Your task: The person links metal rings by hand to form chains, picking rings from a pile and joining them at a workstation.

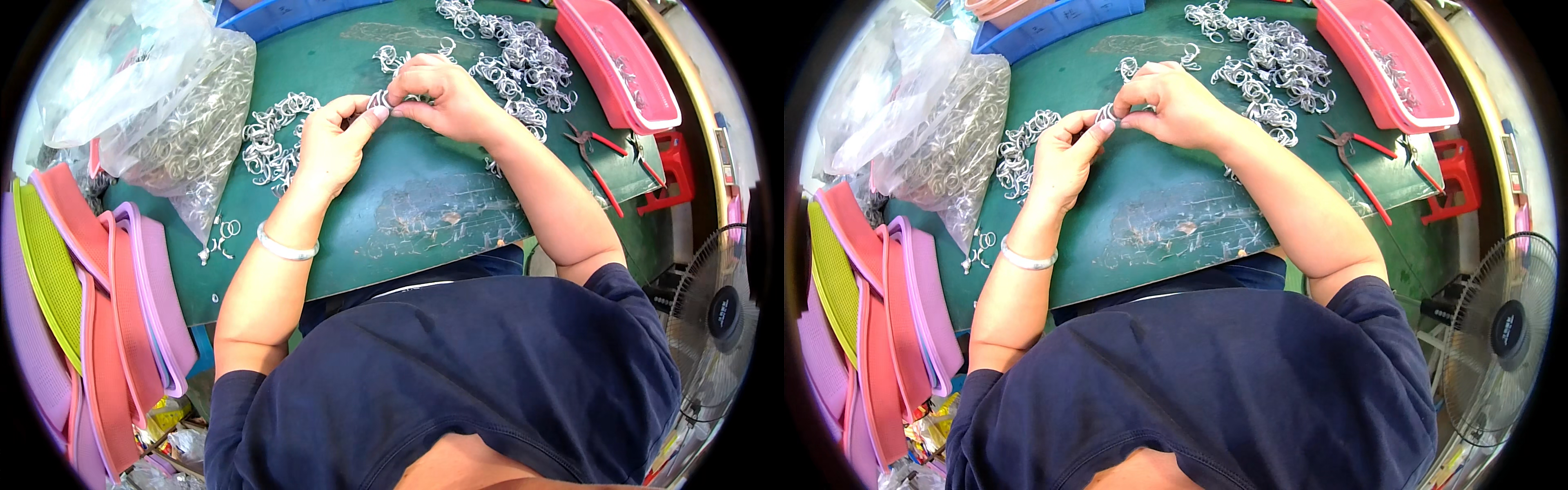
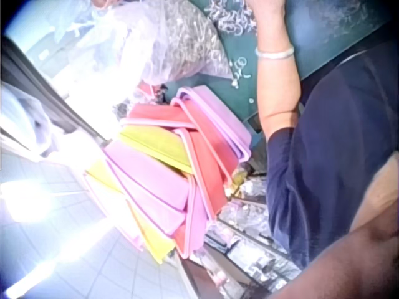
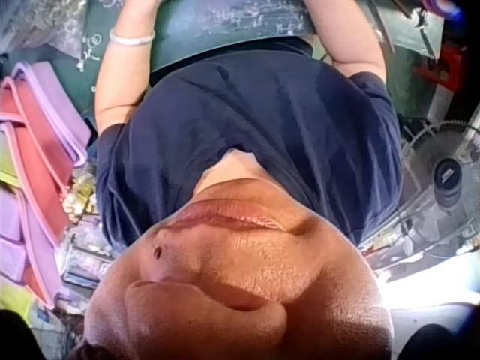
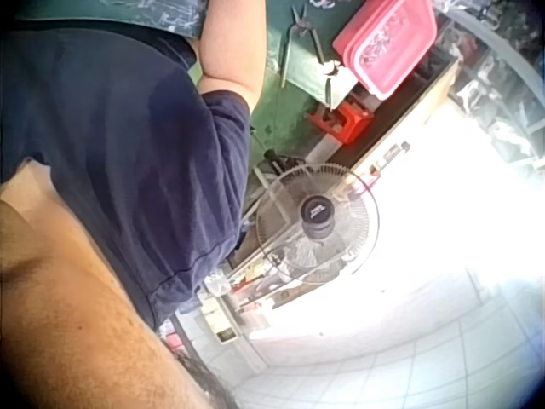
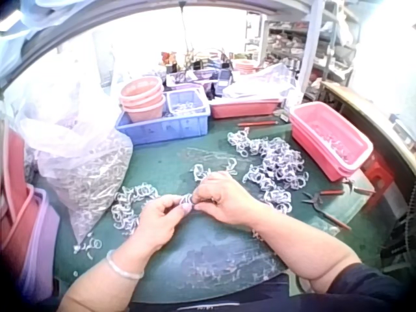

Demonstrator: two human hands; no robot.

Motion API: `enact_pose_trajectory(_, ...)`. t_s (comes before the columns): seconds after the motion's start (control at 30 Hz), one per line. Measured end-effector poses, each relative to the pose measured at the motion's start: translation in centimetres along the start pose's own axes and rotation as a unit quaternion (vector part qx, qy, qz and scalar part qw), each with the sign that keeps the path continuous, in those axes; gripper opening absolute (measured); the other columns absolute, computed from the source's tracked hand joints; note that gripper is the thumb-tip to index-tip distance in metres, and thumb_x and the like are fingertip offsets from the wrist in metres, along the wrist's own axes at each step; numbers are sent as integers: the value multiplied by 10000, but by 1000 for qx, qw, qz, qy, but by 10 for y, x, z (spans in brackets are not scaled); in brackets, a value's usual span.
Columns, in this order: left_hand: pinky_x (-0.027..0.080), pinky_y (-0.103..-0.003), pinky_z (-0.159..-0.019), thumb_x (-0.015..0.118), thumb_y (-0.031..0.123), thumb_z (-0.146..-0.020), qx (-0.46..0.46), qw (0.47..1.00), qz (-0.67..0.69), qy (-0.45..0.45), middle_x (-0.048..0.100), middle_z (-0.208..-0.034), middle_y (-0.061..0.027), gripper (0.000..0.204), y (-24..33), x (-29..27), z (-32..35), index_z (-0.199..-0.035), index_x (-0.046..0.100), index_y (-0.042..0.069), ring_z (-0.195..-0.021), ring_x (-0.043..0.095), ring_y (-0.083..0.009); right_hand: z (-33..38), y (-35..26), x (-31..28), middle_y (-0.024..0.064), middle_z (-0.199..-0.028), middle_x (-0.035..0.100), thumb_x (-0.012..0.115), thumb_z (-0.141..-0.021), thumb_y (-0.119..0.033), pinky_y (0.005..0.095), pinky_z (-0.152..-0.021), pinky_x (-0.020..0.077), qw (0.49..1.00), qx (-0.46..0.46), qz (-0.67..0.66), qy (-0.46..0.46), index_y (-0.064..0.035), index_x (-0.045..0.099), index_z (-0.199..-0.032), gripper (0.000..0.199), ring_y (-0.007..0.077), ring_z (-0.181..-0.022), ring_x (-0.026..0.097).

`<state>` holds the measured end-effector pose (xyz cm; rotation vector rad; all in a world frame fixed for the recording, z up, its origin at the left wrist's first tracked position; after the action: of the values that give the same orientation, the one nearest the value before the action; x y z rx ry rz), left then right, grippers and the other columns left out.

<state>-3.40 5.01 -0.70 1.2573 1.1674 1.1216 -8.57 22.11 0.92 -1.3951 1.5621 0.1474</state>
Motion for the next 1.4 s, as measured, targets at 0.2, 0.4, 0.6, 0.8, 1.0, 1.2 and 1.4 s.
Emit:
enact_pose_trajectory(0.2,383,-175,-607,631,42,-785,86,996,-31,5,568,-799,29,95,-6,-4,-3,-876,645,22,-680,481,-44,8,2,-3,28,-890,591,672,-689,-181,368,-838,361,984,65,168,-8,-103,619,-852,188,219,-909,517)
enact_pose_trajectory(0.4,400,-200,-637,632,32,-773,168,978,-123,2,573,-824,-4,126,-4,-5,-2,-897,641,16,-732,504,-72,10,3,-1,20,-895,592,668,-686,-189,389,-851,347,965,104,219,-96,-124,629,-878,206,227,-930,505)
enact_pose_trajectory(0.6,447,-234,-652,559,157,-823,-65,970,235,10,608,-933,-59,121,5,-6,-1,-821,593,41,-766,558,-130,10,5,-3,12,-862,590,682,-659,-84,363,-853,352,985,102,119,-66,-88,587,-849,213,216,-891,509)
enact_pose_trajectory(0.8,479,-267,-566,578,139,-807,-139,933,333,-9,602,-853,-89,110,-4,-9,-3,-733,515,87,-679,572,-182,7,3,-3,51,-868,595,665,-691,-64,332,-751,435,998,40,39,-7,-68,586,-885,210,222,-897,530)
enact_pose_trajectory(1.0,405,-208,-493,600,134,-816,-126,978,165,-30,530,-692,-5,95,4,5,3,-886,563,81,-588,492,-84,3,-12,-7,64,-877,604,632,-715,-18,295,-672,478,998,50,-26,22,-40,573,-942,236,209,-798,584)
enact_pose_trajectory(1.2,380,-199,-496,576,143,-842,-87,978,175,-68,523,-679,12,93,3,4,5,-887,578,61,-585,471,-70,2,-20,-5,67,-943,617,611,-698,44,282,-728,491,996,-2,-59,63,-42,528,-1073,393,185,-783,603)
enact_pose_trajectory(1.4,377,-200,-520,559,146,-856,-64,981,174,-64,532,-701,5,109,-2,-1,3,-911,583,56,-602,469,-74,1,-24,-6,79,-987,594,614,-682,47,292,-731,489,996,-10,-56,68,-60,507,-1113,457,199,-821,594)
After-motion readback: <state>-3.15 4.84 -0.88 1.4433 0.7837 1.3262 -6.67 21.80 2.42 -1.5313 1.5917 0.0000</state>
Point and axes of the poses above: each hand's wrist, its own z-axis away from the middle knuckle, its own x-axis out of the palm, y = z × x, the point moved 1 cm from there along -z, towards the middle knuckle
